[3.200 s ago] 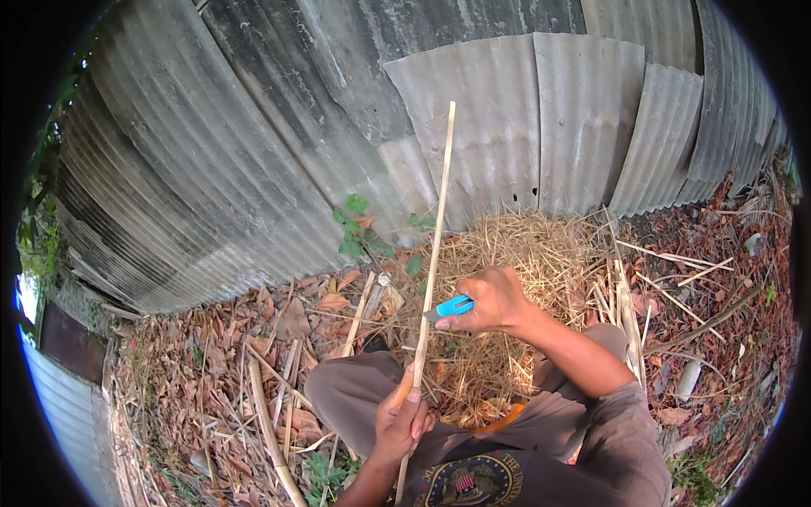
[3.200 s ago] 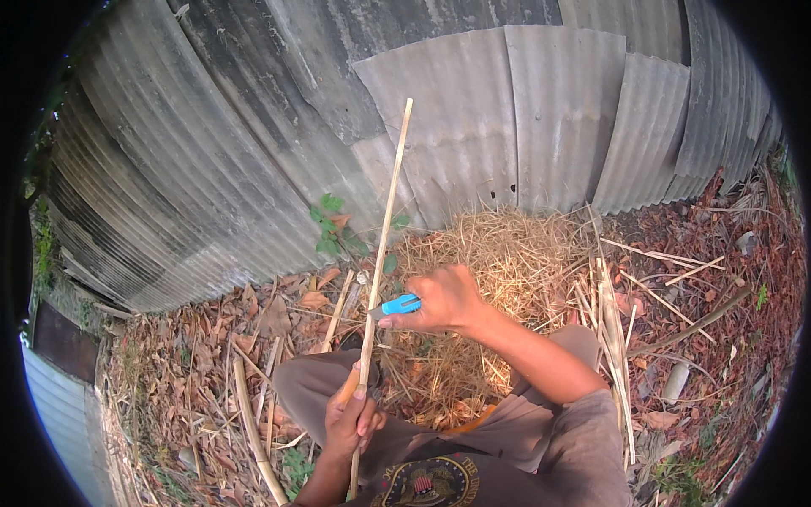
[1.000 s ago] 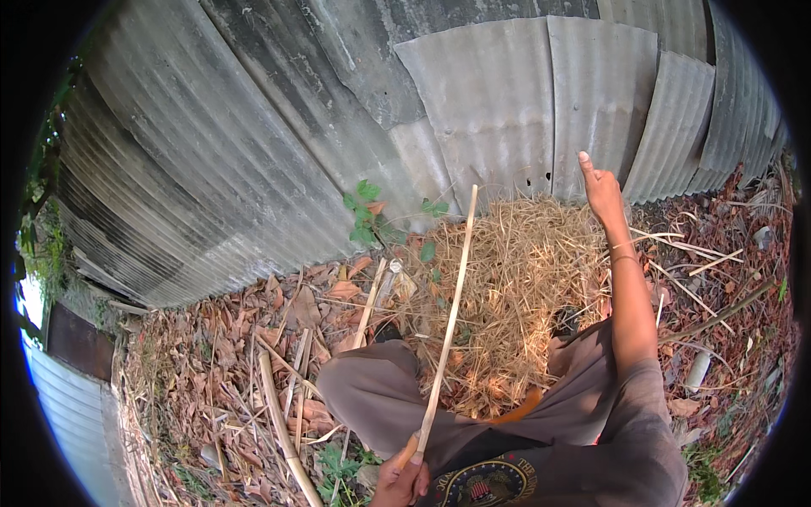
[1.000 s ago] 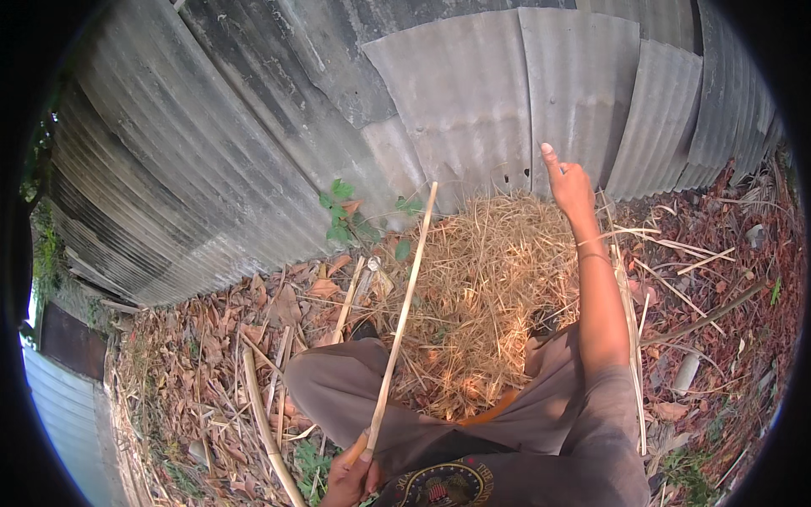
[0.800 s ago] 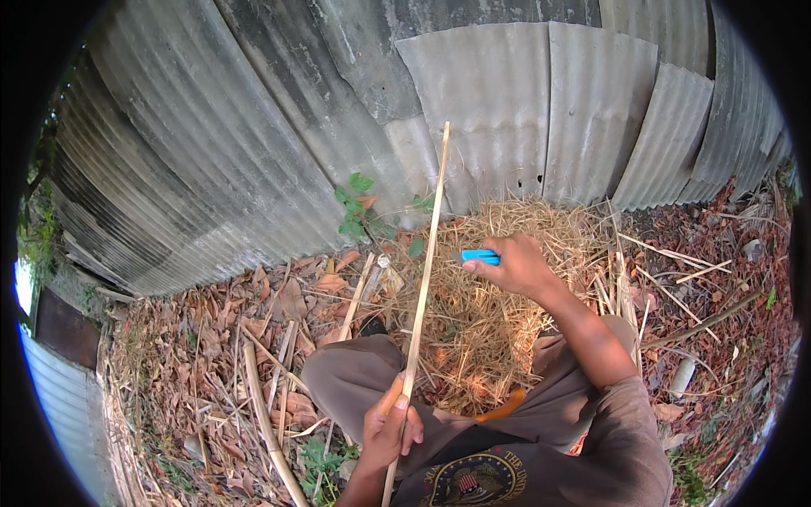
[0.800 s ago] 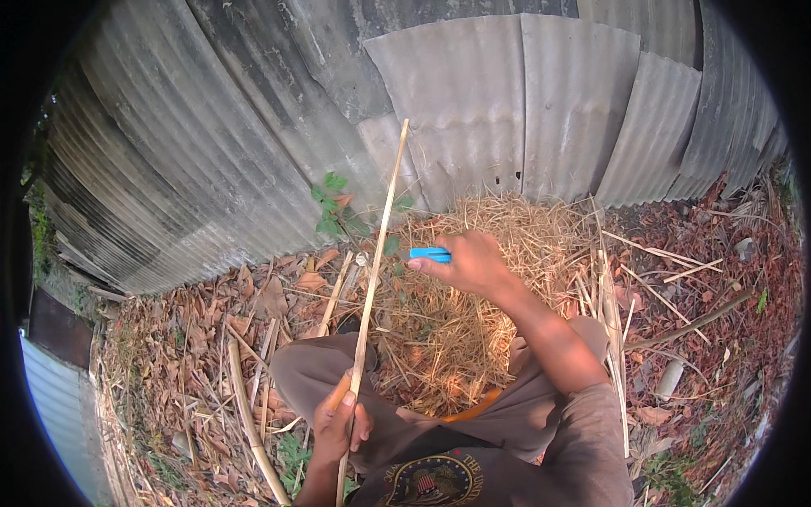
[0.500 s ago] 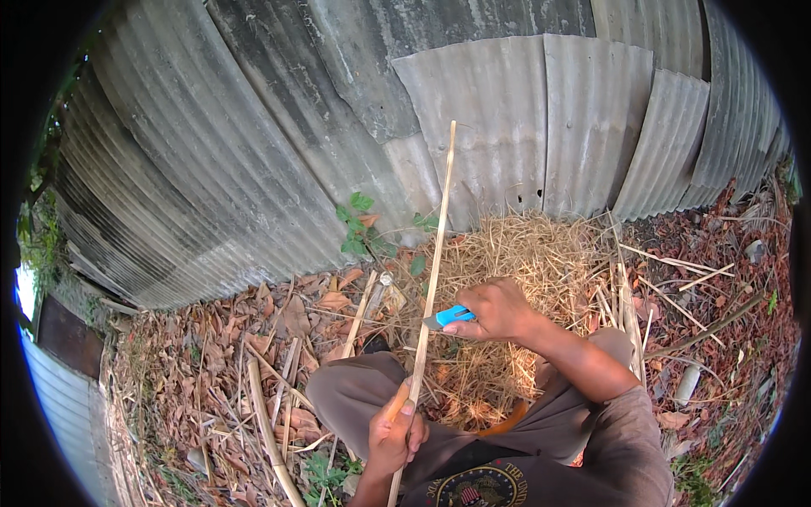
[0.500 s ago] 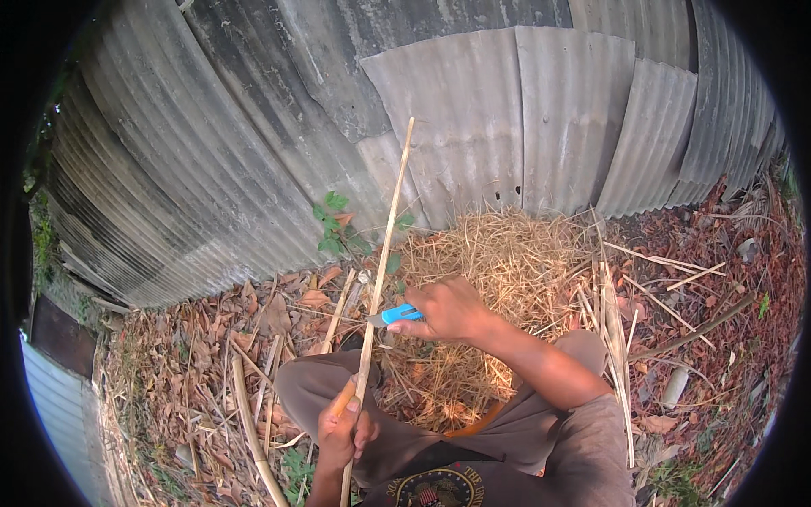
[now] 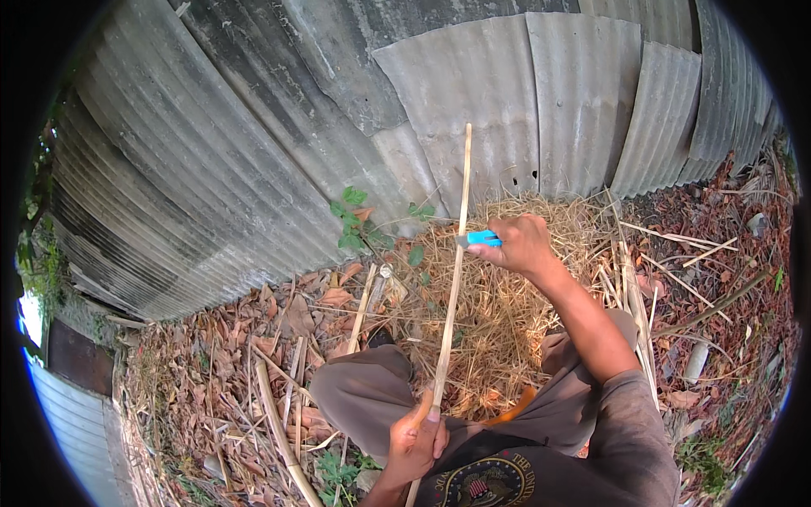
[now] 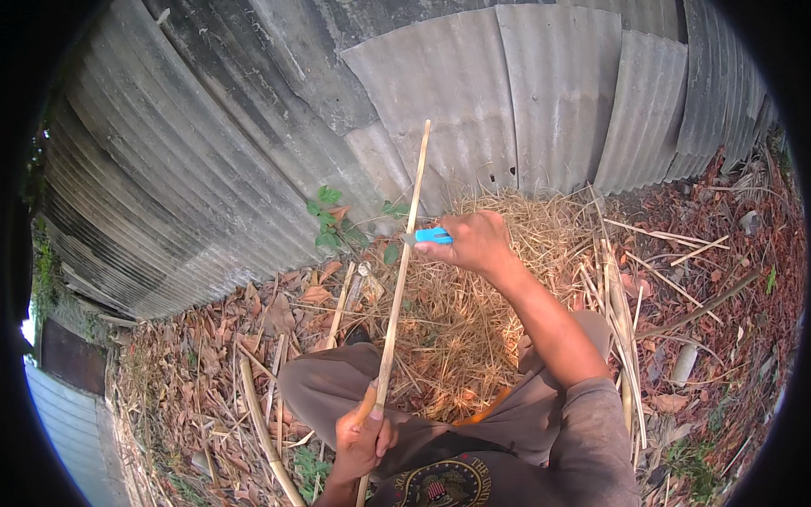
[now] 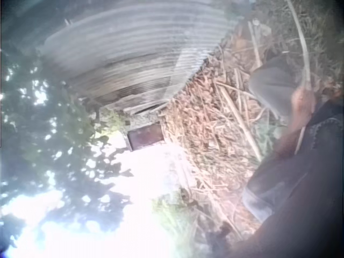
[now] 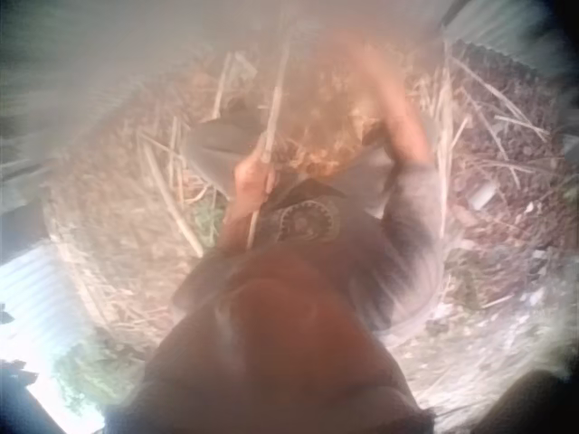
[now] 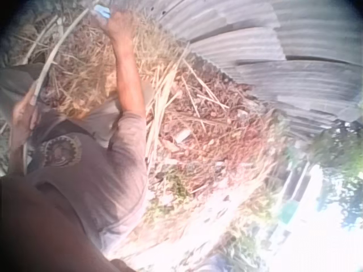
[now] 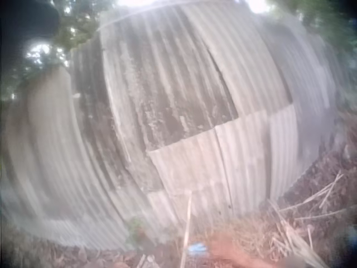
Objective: The person sits on the ground and uses a utility knife to shave thin strips from a long, thin stick. They hold the stick with one hand and carefully scrape the blade along its length to remove the outer layer, creating fine shavings.
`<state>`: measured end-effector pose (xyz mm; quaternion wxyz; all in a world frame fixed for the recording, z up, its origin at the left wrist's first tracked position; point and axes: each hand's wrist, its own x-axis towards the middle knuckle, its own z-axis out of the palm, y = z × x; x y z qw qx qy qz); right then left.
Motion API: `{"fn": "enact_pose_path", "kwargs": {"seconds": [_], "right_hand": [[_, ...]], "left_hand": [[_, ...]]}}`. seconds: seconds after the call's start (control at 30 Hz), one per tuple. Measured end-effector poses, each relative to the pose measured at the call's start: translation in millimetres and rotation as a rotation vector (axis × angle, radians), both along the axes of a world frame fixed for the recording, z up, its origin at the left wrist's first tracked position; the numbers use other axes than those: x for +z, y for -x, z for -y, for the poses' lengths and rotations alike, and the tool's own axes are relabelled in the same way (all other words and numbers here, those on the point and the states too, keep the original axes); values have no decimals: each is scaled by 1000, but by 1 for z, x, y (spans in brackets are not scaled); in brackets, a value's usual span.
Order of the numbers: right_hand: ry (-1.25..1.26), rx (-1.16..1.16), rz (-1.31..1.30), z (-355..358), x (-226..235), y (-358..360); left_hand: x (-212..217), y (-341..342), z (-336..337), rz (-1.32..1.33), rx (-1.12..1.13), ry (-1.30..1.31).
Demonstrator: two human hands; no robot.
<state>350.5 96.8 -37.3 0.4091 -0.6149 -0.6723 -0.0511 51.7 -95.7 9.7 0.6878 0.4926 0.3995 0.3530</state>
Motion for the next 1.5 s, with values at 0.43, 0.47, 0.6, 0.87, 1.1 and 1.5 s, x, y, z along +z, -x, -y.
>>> {"fn": "enact_pose_path", "kwargs": {"seconds": [0.43, 0.47, 0.6, 0.87, 1.1, 1.5], "right_hand": [[-164, 295, 182, 42, -2, 46], [-186, 281, 173, 40, -2, 46], [205, -57, -33, 14, 9, 11], [222, 289, 90, 54, -4, 49], [-118, 264, 188, 37, -6, 41], [-10, -141, 78, -14, -16, -38]], "left_hand": [[-6, 10, 2, 92, 59, 17], [-6, 9, 2, 72, 44, 12], [0, 10, 19, 17, -57, 40], [-14, 29, 22, 80, 51, 126], [-4, 18, 10, 42, 26, 93], [-11, 30, 39, -9, -69, 135]]}}
